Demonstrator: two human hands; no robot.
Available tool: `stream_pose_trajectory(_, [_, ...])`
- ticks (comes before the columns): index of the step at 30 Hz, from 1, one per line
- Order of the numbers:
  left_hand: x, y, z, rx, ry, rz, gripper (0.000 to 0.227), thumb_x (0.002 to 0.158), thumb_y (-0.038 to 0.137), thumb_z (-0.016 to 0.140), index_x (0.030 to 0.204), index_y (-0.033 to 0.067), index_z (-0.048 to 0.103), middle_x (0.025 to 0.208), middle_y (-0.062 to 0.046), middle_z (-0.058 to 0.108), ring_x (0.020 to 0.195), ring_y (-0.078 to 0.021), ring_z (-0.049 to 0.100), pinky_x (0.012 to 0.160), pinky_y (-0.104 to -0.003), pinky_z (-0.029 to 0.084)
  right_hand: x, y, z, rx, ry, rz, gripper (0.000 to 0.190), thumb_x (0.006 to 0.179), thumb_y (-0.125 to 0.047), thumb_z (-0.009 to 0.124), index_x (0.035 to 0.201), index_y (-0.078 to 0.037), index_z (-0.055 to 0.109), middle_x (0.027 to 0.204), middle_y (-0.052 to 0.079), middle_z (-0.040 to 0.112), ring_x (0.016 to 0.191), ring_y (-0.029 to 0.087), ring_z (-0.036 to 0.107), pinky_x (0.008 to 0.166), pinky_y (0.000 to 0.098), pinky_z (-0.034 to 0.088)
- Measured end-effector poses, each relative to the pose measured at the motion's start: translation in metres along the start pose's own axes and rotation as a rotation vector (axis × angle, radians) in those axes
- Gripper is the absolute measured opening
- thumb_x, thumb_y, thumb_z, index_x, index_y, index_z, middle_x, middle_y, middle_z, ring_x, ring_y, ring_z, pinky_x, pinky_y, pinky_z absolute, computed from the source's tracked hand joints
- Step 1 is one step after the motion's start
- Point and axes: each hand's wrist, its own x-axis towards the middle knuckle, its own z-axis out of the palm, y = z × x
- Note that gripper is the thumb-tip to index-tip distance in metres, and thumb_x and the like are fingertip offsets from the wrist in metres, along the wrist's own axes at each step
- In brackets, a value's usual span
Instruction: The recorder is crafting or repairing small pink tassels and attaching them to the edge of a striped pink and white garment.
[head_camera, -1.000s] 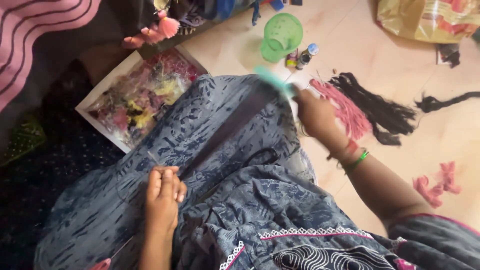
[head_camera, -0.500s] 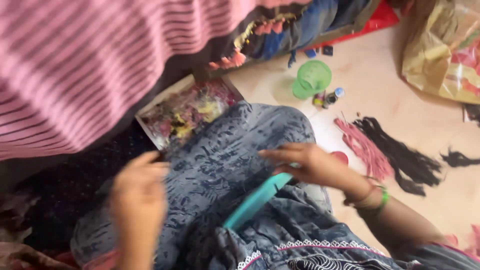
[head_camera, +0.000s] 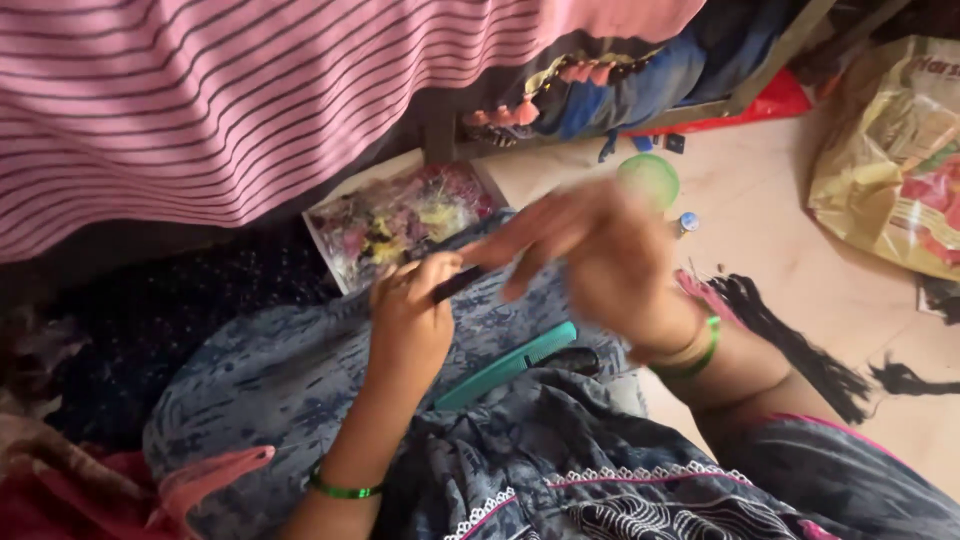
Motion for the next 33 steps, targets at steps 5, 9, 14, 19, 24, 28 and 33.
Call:
stream_pose_trajectory(5, [-0.013,-0.036,-0.002,0.156,-0.082,-0.132,0.016,0.096,0.011,0.06,0.108,0.0136,0.07,0.095,-0.009,0.076,0.093,-0.0316,0.07,0.099,-0.052,0.044,0.01,-0.037,-0.072,-0.14,0.437,-0.171,0.026,0.124,-0.037,0.044,0.135,-0.014,0.046,0.091,0.021,0.062,0.063,0.033,0.066,0.051,0.0378,0.05])
stream_pose_trajectory(9, [-0.032,-0.102,0.01,0.153,-0.367,-0.133,0.028,0.089,0.01,0.062,0.115,0.0169,0.069,0.119,-0.007,0.073,0.117,-0.0286,0.064,0.102,-0.05,0.044,-0.006,-0.037,-0.133,-0.096,0.466,-0.179,0.016,0.124,-0.02,0.048,0.136,-0.011,0.051,0.095,0.017,0.064,0.069,0.027,0.067,0.059,0.0349,0.052])
stream_pose_trajectory(14, [0.048,-0.052,-0.004,-0.342,-0.309,-0.066,0.079,0.08,0.017,0.08,0.148,0.0081,0.042,0.158,-0.02,0.038,0.145,-0.0361,0.035,0.113,-0.047,0.034,-0.012,-0.025,-0.161,-0.205,0.494,0.01,0.019,0.117,-0.009,0.054,0.133,-0.001,0.056,0.105,0.014,0.066,0.084,0.023,0.071,0.069,0.0325,0.059])
stream_pose_trajectory(19, [0.109,-0.026,0.047,-1.528,0.119,-0.335,0.034,0.101,0.013,0.081,0.121,-0.0045,0.06,0.129,-0.017,0.067,0.11,-0.0201,0.062,0.099,-0.036,0.05,0.001,0.037,-0.079,-1.01,-0.025,0.033,0.014,0.088,-0.005,0.076,0.102,-0.006,0.074,0.097,0.007,0.072,0.085,0.02,0.065,0.069,0.0268,0.057])
stream_pose_trajectory(24, [0.096,0.026,0.028,-1.347,0.05,-0.444,0.023,0.099,0.021,0.071,0.098,-0.0013,0.076,0.095,-0.009,0.077,0.081,-0.0114,0.065,0.078,-0.026,0.051,0.01,0.097,-0.062,-0.475,0.162,0.382,0.008,0.098,-0.01,0.071,0.103,-0.004,0.072,0.081,-0.002,0.068,0.07,0.006,0.059,0.062,0.022,0.049])
stream_pose_trajectory(28, [0.082,0.036,0.018,-1.282,0.115,-0.353,0.016,0.097,0.016,0.073,0.093,0.0001,0.072,0.095,-0.01,0.078,0.082,-0.0126,0.069,0.081,-0.027,0.056,0.022,0.107,-0.052,0.001,0.32,0.582,0.006,0.097,-0.01,0.07,0.095,-0.005,0.071,0.077,-0.001,0.068,0.06,0.006,0.058,0.049,0.0205,0.042])
stream_pose_trajectory(33, [0.077,0.034,0.012,-1.234,0.201,-0.28,0.01,0.096,0.005,0.077,0.095,-0.0022,0.07,0.095,-0.01,0.075,0.084,-0.0113,0.067,0.081,-0.027,0.054,0.024,0.097,-0.043,0.167,0.225,0.398,0.002,0.095,0.0,0.071,0.094,-0.001,0.071,0.084,0.004,0.07,0.062,0.011,0.063,0.048,0.0245,0.046])
